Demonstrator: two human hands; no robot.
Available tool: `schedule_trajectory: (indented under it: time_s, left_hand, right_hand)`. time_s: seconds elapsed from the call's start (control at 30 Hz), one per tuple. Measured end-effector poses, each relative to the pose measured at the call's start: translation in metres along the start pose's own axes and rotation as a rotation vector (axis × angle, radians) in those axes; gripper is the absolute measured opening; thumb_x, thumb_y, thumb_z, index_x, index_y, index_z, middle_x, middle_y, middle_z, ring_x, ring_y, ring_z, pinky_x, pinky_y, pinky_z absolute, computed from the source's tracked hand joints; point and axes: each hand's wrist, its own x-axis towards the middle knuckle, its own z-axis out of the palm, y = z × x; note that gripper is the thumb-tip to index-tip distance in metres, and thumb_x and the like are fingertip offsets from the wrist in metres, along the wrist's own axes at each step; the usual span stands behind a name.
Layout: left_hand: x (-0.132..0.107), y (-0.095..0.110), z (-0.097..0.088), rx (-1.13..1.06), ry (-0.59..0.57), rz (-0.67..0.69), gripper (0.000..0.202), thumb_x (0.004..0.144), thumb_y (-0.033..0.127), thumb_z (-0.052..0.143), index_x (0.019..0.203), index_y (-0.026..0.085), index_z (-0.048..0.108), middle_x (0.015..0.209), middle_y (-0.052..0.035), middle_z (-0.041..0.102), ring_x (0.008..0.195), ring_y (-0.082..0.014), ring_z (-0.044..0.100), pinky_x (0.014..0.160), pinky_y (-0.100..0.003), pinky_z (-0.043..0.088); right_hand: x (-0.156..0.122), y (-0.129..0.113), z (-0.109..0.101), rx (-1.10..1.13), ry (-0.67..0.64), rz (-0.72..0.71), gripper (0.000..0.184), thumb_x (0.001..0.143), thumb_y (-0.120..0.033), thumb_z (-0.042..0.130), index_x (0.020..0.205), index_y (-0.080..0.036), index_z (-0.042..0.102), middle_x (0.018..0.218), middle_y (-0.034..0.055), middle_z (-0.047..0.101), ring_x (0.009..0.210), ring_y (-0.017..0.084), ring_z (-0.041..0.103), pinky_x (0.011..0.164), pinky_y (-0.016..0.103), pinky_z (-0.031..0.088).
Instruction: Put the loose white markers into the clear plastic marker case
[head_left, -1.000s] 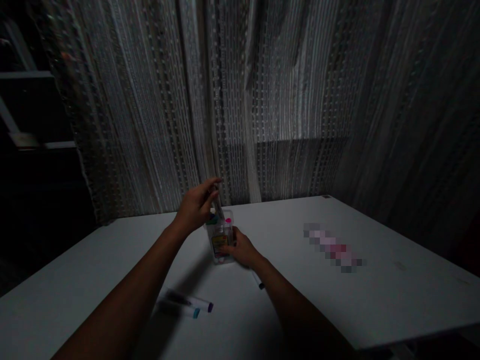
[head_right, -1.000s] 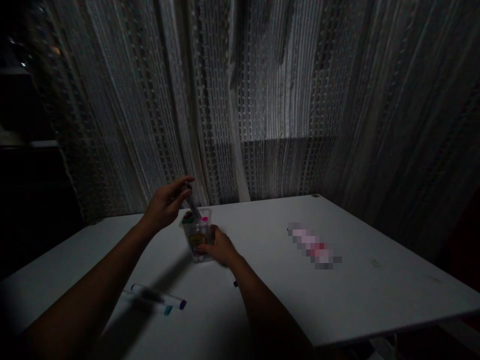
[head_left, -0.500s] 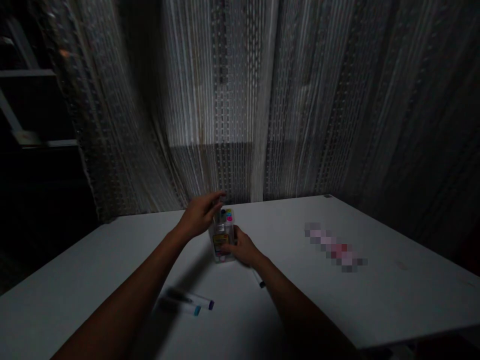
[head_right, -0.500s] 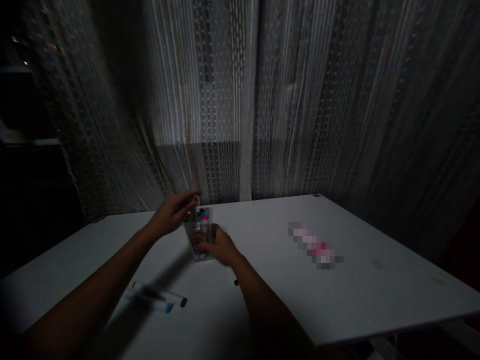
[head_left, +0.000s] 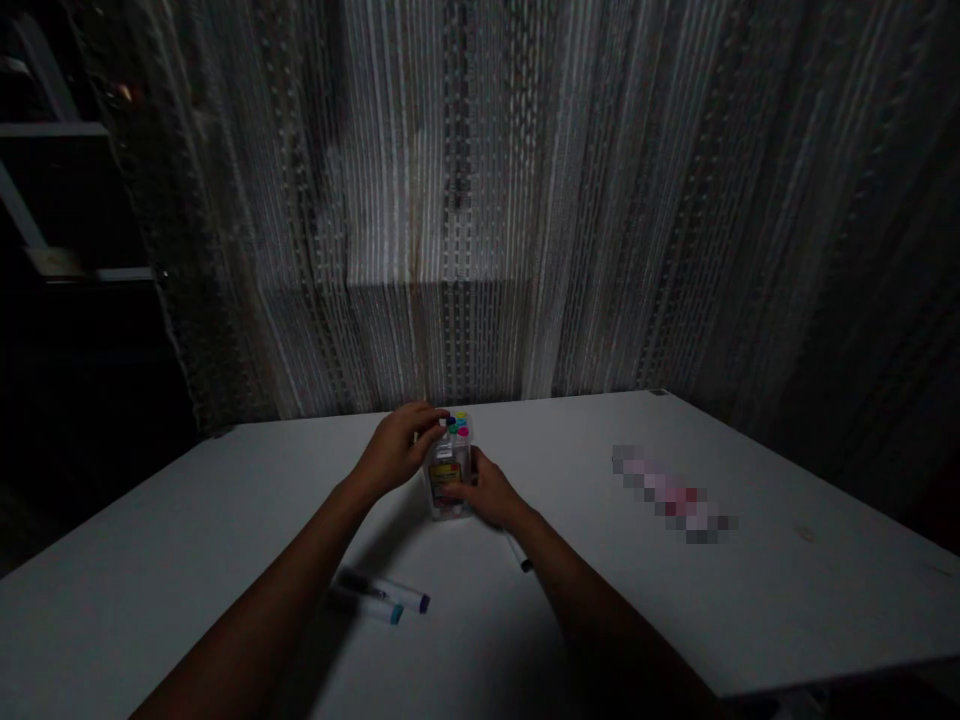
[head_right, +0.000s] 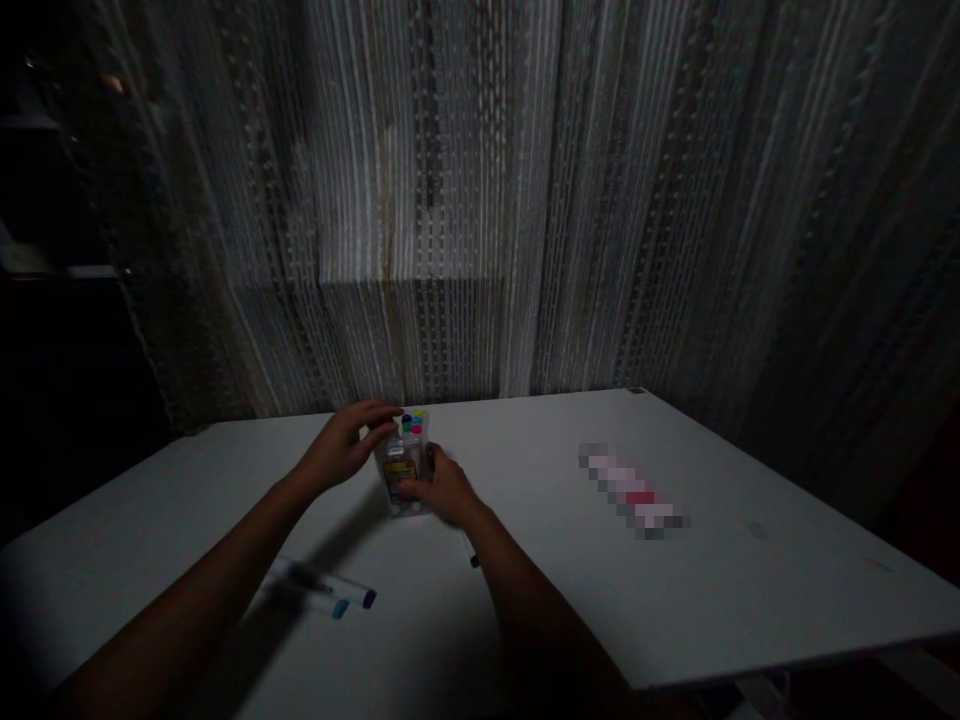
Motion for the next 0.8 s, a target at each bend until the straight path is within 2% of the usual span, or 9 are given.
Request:
schedule_trajectory:
  time_s: [0.17,0.37,0.53,0.63,0.7,0.8]
  left_hand:
    - [-0.005,-0.004,0.004,-0.108,0.109,-0.098,0.016,0.073,0.029,0.061,0.081,0.016,0.063,0.078,-0.0033,0.065,0.073,-0.0167,0.059,0.069,-0.028,0.046]
    - [-0.008,-0.010,0.008,-0.141,0.153,-0.002,0.011,0.075,0.027,0.060,0.072,0.018,0.065,0.076,-0.0032,0.067,0.074,-0.0165,0.058,0.072,-0.030,0.046]
    - [-0.012,-0.013,0.011,-0.155,0.216,0.030,0.015,0.077,0.030,0.059,0.073,0.018,0.065,0.084,-0.0060,0.067,0.085,-0.0188,0.060,0.082,-0.034,0.045]
    - [-0.013,-0.015,0.015,-0.198,0.270,-0.034,0.018,0.076,0.034,0.059,0.077,0.017,0.066,0.100,-0.0087,0.064,0.099,-0.0215,0.058,0.089,-0.037,0.044]
    - [-0.014,-0.017,0.018,-0.264,0.264,-0.092,0.023,0.076,0.036,0.058,0.084,0.017,0.066,0.108,-0.0100,0.063,0.104,-0.0226,0.057,0.090,-0.037,0.044]
    - [-0.015,-0.021,0.024,-0.340,0.221,-0.140,0.031,0.077,0.039,0.056,0.093,0.015,0.066,0.106,-0.0107,0.064,0.102,-0.0227,0.058,0.090,-0.037,0.045]
  right_hand:
    - [0.001,0.000,0.001,0.022,-0.009,-0.001,0.059,0.059,-0.031,0.077,0.110,-0.021,0.049,0.109,0.0049,0.062,0.098,0.022,0.059,0.086,0.039,0.047]
    - [0.002,0.001,0.002,0.034,-0.012,-0.008,0.058,0.059,-0.031,0.077,0.109,-0.020,0.050,0.108,0.0050,0.062,0.098,0.022,0.059,0.087,0.040,0.047]
    - [0.002,0.000,0.002,0.033,-0.007,-0.002,0.059,0.058,-0.030,0.077,0.109,-0.021,0.049,0.108,0.0052,0.063,0.097,0.022,0.060,0.086,0.040,0.047]
    - [0.001,0.000,0.002,0.038,-0.008,0.006,0.059,0.058,-0.030,0.077,0.109,-0.021,0.049,0.108,0.0050,0.063,0.098,0.022,0.060,0.087,0.040,0.047]
    - [0.001,0.000,0.002,0.049,-0.006,0.003,0.060,0.058,-0.030,0.077,0.110,-0.021,0.049,0.109,0.0049,0.062,0.098,0.022,0.060,0.087,0.040,0.047]
    - [0.002,0.000,0.003,0.052,-0.004,0.002,0.060,0.058,-0.030,0.078,0.109,-0.020,0.049,0.109,0.0050,0.062,0.098,0.022,0.060,0.087,0.040,0.047]
